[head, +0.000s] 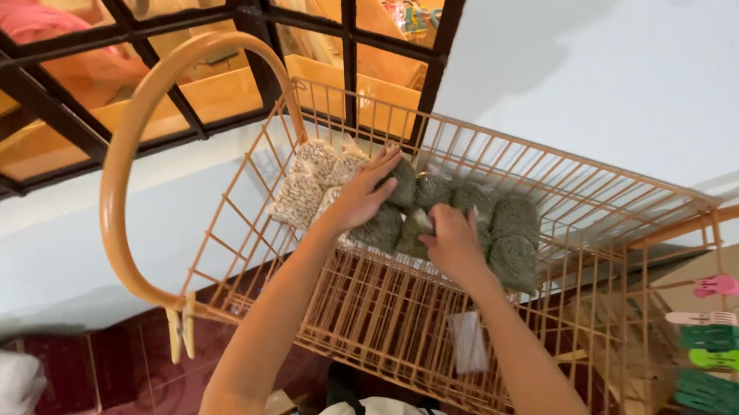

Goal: Unboxing small bags of green mung beans and neatly arranging them on a metal wire rack.

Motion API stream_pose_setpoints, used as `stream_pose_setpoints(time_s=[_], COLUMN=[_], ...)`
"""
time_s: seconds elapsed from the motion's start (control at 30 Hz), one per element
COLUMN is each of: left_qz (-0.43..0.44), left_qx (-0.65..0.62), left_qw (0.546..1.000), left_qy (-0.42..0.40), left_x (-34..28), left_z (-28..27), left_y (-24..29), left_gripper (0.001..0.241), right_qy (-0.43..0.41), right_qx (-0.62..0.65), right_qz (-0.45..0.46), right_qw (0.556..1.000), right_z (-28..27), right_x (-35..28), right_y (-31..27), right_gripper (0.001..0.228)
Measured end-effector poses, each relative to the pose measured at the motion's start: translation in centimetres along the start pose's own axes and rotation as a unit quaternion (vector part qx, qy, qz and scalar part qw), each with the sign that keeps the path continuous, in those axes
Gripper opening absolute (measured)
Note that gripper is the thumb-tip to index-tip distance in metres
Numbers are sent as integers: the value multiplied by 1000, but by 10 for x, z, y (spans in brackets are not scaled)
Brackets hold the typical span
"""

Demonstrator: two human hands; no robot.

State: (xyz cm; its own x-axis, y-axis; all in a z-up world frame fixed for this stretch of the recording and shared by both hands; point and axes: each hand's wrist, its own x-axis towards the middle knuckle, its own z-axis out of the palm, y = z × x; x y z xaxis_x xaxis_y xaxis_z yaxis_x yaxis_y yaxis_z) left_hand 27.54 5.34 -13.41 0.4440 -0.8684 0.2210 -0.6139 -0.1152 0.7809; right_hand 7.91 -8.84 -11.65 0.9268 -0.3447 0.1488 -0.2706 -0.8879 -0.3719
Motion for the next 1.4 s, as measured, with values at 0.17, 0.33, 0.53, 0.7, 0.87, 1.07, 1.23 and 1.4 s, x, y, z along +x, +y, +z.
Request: stream_pose_setpoints(time_s=[0.17,0.33,0.53,0.7,0.87,1.07,1.23,1.4], left_qz=[41,51,80,-9,74,106,103,-32], left_qx=[-67,-142,-68,-176,-158,-34,75,-58], left_qw=[994,980,992,984,984,994,992,993], left_qy=[77,130,75,6,-33,1,-10,-95], left_x=[-12,-39,-52,-54,-49,-39,-22,-17], left_z=[-39,-63,-47,-45,-14,23,25,29], left_y=[29,68,44,58,54,56,56,63], left_gripper=[51,43,32,39,82,67,60,71], right_qy=[-118,-43,7,22,18,31,-29,-61], right_qx=[242,368,462,476,434,240,201,257], right_qz=[105,20,25,24,-28,55,102,151], right_qw=[957,929,887,879,900,969,974,953], right_z=[-34,-11,7,-9,-20,-19,-29,-27], right_x=[11,34,39,22,0,-11,-8,1], right_y=[-25,-40,-39,-46,-35,-6,-7,-2], right_gripper=[18,33,37,33,45,36,32,35])
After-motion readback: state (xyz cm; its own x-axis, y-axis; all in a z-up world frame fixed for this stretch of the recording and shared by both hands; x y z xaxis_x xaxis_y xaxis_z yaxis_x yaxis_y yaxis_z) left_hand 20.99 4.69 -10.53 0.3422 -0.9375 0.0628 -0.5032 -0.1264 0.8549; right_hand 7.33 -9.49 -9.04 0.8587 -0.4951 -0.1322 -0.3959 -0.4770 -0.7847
